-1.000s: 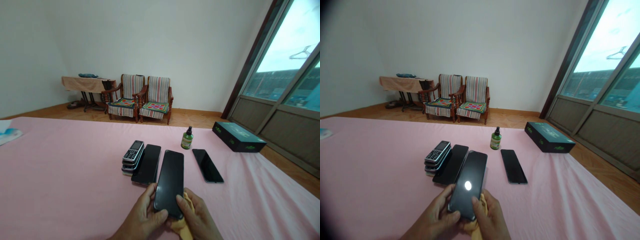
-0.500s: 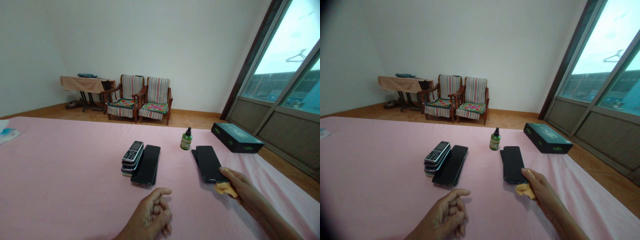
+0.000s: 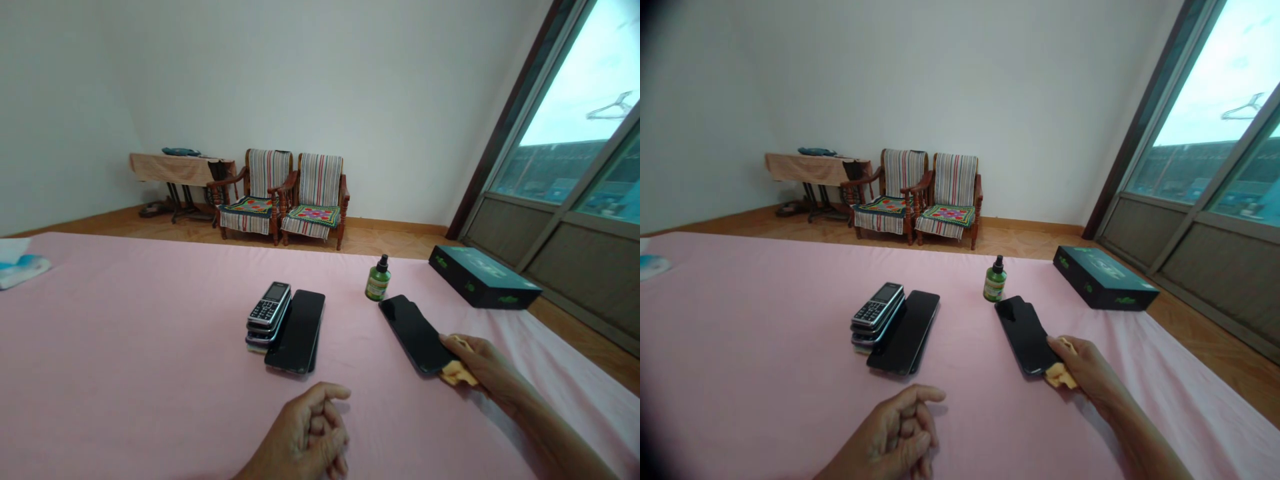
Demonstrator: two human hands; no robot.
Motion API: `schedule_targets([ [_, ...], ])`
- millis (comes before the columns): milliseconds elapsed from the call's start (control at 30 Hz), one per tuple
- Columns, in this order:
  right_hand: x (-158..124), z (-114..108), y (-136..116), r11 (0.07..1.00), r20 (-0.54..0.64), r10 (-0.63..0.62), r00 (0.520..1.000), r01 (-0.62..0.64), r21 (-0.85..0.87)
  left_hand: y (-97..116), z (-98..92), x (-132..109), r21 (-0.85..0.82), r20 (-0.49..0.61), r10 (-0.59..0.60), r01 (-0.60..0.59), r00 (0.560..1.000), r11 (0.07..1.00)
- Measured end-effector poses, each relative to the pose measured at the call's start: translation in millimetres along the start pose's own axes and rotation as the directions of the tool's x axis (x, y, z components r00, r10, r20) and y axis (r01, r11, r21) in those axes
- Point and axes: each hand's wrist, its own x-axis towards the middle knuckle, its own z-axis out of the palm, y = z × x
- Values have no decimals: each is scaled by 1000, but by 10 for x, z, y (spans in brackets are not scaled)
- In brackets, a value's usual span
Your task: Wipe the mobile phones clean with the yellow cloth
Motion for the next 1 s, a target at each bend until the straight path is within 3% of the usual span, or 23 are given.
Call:
schedule_targets([
  [233, 34, -44, 106, 997, -64, -3, 998, 8, 79, 18, 2, 0, 17, 5, -3, 3, 1000, 1000],
  [433, 27, -32, 199, 989, -149, -59, 987, 38, -141, 5, 0, -1, 9, 13, -8, 8, 1000, 1000],
  [567, 133, -85, 249, 854, -206, -173, 963, 42, -518, -4, -3, 3, 7, 9, -13, 13, 1000, 1000],
  [633, 183, -132, 255, 781, -238, -218, 946, 23, -624, -1, -3, 1, 18, 11, -19, 19, 1000, 1000],
  [733, 206, -163, 236, 691, -270, -252, 929, -23, -723, 6, 5, -2, 30, 22, -26, 25, 999, 999],
  [1000, 124, -27, 109, 498, -226, -264, 938, -68, -865, 31, 18, -6, 37, 16, -19, 19, 1000, 999],
])
